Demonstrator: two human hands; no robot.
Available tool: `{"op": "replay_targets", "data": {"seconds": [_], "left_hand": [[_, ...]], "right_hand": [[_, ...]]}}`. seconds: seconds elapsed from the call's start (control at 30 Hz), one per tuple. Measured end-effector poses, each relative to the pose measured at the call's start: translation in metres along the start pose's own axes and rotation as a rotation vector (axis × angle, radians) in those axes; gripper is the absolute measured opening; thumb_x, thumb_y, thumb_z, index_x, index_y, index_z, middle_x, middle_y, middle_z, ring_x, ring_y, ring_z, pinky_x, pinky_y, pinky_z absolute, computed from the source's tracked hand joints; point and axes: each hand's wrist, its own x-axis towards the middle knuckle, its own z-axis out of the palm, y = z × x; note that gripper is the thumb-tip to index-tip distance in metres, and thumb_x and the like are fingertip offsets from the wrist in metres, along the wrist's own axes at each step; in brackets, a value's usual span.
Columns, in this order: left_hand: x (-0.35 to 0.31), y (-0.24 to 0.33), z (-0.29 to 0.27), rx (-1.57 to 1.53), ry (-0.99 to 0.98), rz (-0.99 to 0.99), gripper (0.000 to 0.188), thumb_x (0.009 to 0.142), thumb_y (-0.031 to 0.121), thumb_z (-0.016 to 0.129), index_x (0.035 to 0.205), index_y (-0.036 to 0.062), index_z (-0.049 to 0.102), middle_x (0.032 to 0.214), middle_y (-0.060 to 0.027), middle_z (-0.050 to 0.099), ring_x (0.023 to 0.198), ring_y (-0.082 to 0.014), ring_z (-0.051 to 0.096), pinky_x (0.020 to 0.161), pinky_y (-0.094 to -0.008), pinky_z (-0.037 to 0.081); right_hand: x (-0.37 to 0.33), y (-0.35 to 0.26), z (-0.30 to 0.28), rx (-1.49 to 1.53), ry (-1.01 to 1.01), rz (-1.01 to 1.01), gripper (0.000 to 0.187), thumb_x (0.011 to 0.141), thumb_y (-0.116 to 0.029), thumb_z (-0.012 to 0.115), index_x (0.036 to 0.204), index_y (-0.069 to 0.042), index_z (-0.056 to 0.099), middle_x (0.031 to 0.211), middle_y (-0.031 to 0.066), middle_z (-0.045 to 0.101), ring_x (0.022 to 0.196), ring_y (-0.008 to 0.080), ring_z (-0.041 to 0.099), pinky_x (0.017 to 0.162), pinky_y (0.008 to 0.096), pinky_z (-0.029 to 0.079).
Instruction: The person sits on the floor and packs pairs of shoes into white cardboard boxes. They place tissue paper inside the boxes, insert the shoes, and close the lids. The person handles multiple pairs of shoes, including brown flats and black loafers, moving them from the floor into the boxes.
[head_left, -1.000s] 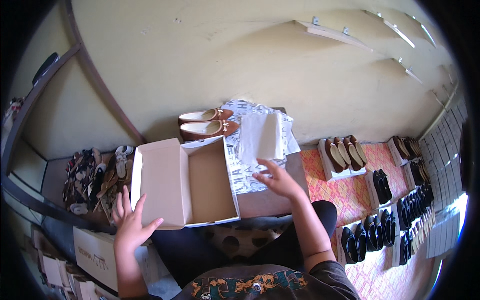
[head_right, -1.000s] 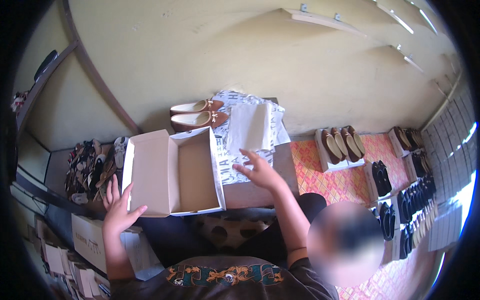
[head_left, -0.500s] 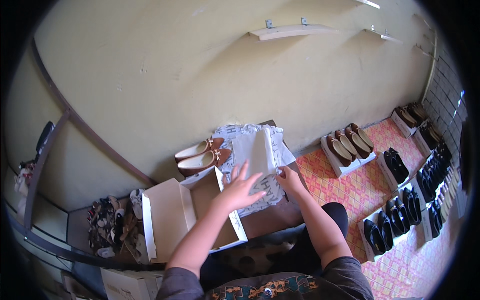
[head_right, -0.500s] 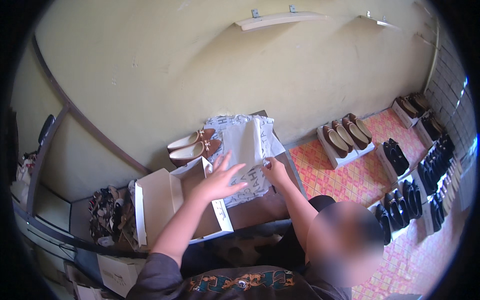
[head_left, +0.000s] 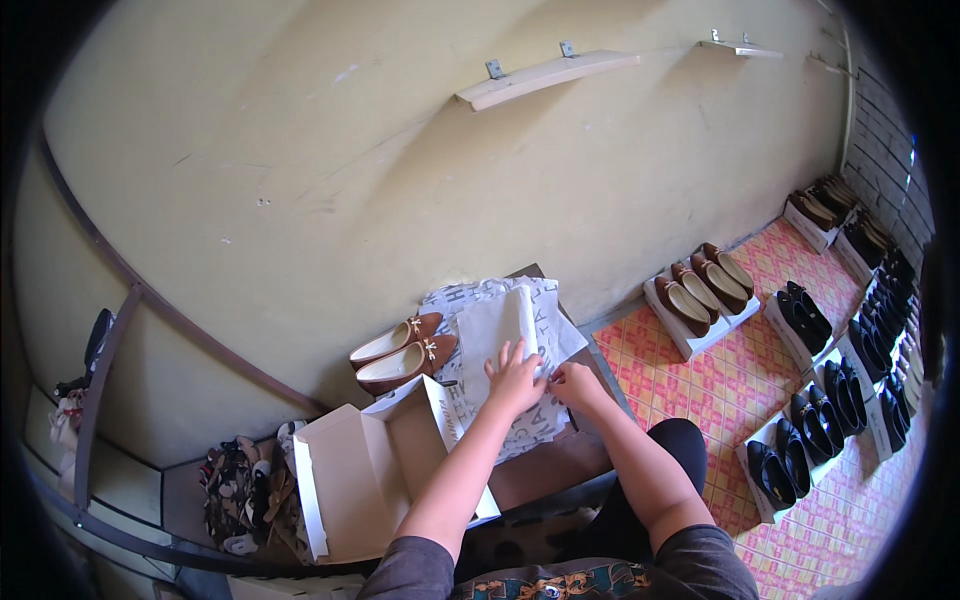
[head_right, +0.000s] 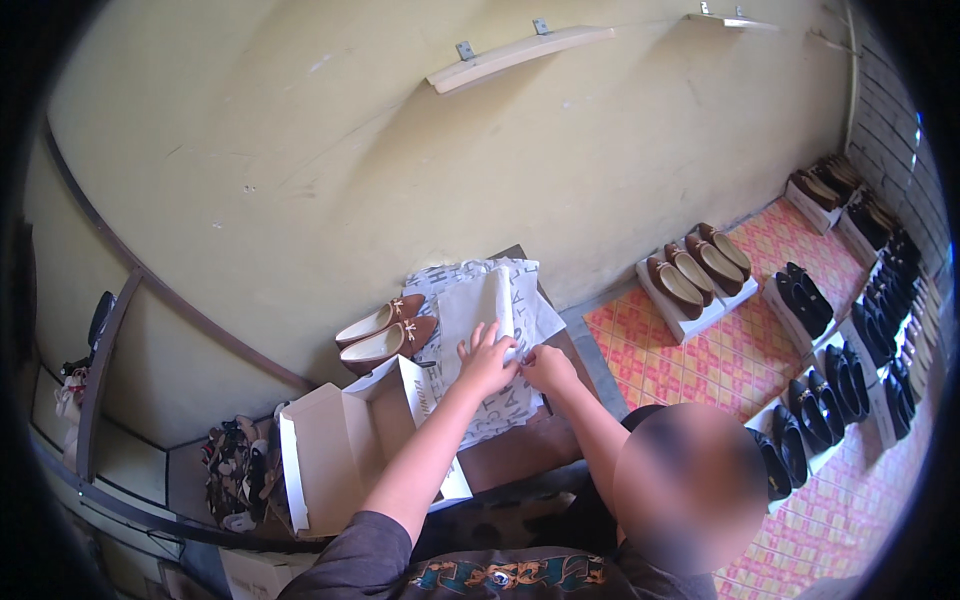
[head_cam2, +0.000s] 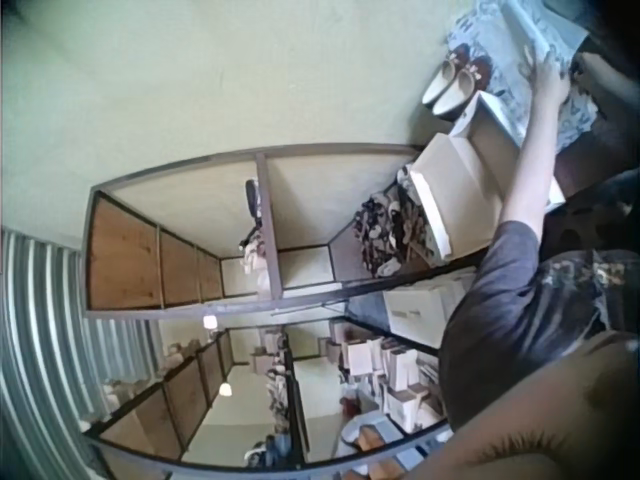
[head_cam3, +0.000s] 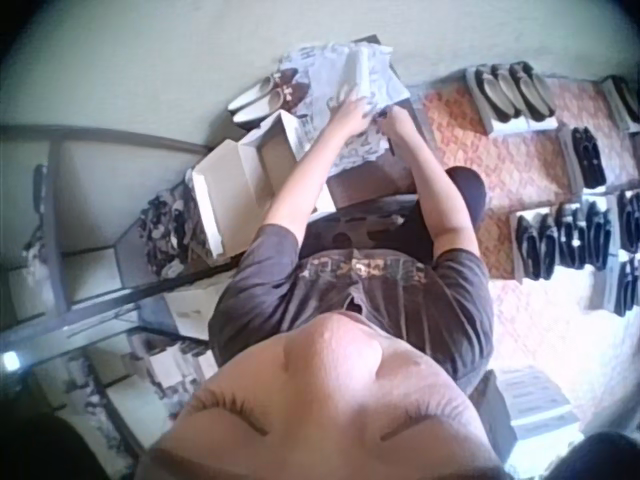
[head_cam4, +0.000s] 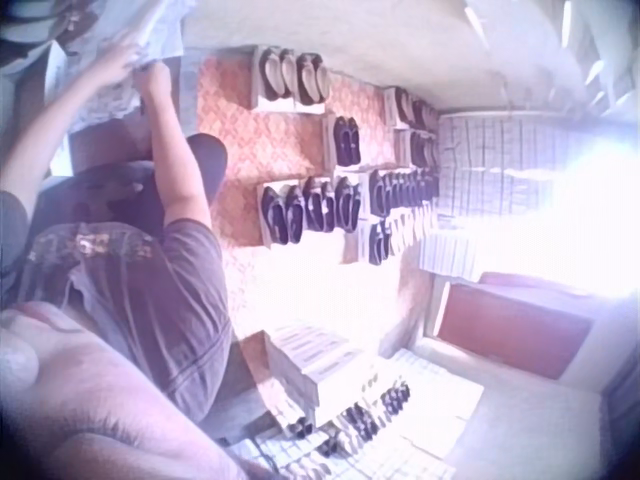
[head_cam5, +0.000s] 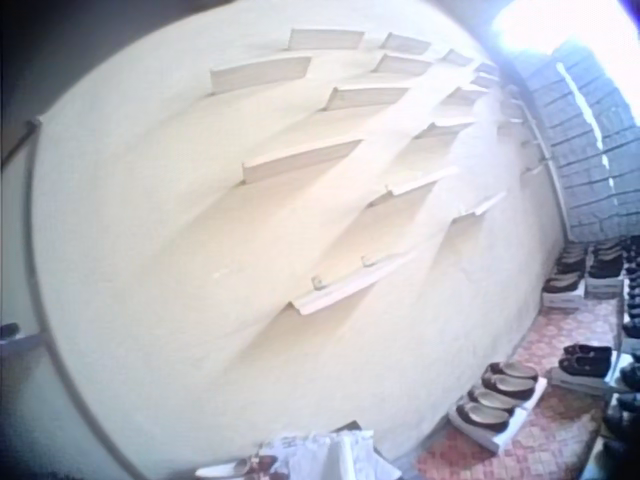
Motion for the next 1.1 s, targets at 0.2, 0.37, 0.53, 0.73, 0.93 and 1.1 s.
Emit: {"op": "replay_targets", "data": {"seconds": [0.2, 0.37, 0.53, 0.73, 0.93, 1.1], "left_hand": [[-0.003, -0.005, 0.011, 0.038, -0.005, -0.046, 0.034, 0.076, 0.025, 0.060, 0.110, 0.0235, 0.061, 0.146, -0.0149, 0.020, 0.134, -0.0407, 0.014, 0.100, -0.0662, 0.015], [-0.003, -0.017, 0.022, -0.006, 0.067, -0.177, 0.033, 0.079, 0.026, 0.057, 0.112, 0.0249, 0.061, 0.146, -0.0161, 0.020, 0.133, -0.0446, 0.013, 0.098, -0.0669, 0.018], [0.001, -0.026, 0.032, -0.027, 0.057, -0.225, 0.038, 0.079, 0.025, 0.056, 0.116, 0.0255, 0.058, 0.146, -0.0164, 0.022, 0.132, -0.0454, 0.019, 0.097, -0.0668, 0.020], [0.004, -0.030, 0.036, -0.068, 0.089, -0.288, 0.040, 0.079, 0.023, 0.054, 0.119, 0.0257, 0.055, 0.144, -0.0155, 0.024, 0.130, -0.0444, 0.023, 0.096, -0.0670, 0.022], [0.010, -0.035, 0.033, -0.078, 0.093, -0.354, 0.043, 0.079, 0.022, 0.052, 0.122, 0.0271, 0.053, 0.144, -0.0145, 0.028, 0.129, -0.0416, 0.027, 0.094, -0.0651, 0.026], [0.009, -0.040, 0.032, -0.090, 0.110, -0.380, 0.042, 0.080, 0.022, 0.049, 0.122, 0.0261, 0.053, 0.143, -0.0146, 0.028, 0.127, -0.0385, 0.030, 0.093, -0.0617, 0.029]], "right_hand": [[0.001, -0.005, 0.003, -0.124, 0.059, -0.009, 0.031, 0.073, -0.027, 0.063, 0.091, -0.002, 0.068, 0.075, 0.0152, 0.067, 0.066, 0.0250, 0.066, 0.065, 0.0341, 0.053], [-0.009, -0.024, 0.002, -0.222, 0.090, 0.027, 0.029, 0.078, -0.034, 0.058, 0.091, -0.011, 0.068, 0.081, 0.0129, 0.067, 0.078, 0.0298, 0.065, 0.071, 0.0394, 0.051], [-0.013, -0.030, 0.000, -0.187, 0.136, -0.054, 0.028, 0.081, -0.035, 0.055, 0.086, -0.009, 0.067, 0.076, 0.0132, 0.066, 0.075, 0.0322, 0.064, 0.068, 0.0419, 0.051], [-0.015, -0.034, -0.001, -0.119, 0.177, -0.100, 0.027, 0.081, -0.032, 0.056, 0.082, -0.007, 0.066, 0.071, 0.0143, 0.065, 0.072, 0.0329, 0.064, 0.066, 0.0420, 0.050], [-0.014, -0.034, -0.005, -0.052, 0.183, -0.118, 0.025, 0.077, -0.030, 0.059, 0.081, -0.006, 0.066, 0.070, 0.0167, 0.064, 0.071, 0.0337, 0.063, 0.066, 0.0412, 0.050], [-0.013, -0.034, -0.009, 0.038, 0.189, -0.162, 0.025, 0.076, -0.026, 0.059, 0.081, -0.003, 0.065, 0.069, 0.0191, 0.063, 0.070, 0.0343, 0.063, 0.064, 0.0399, 0.049]]}}
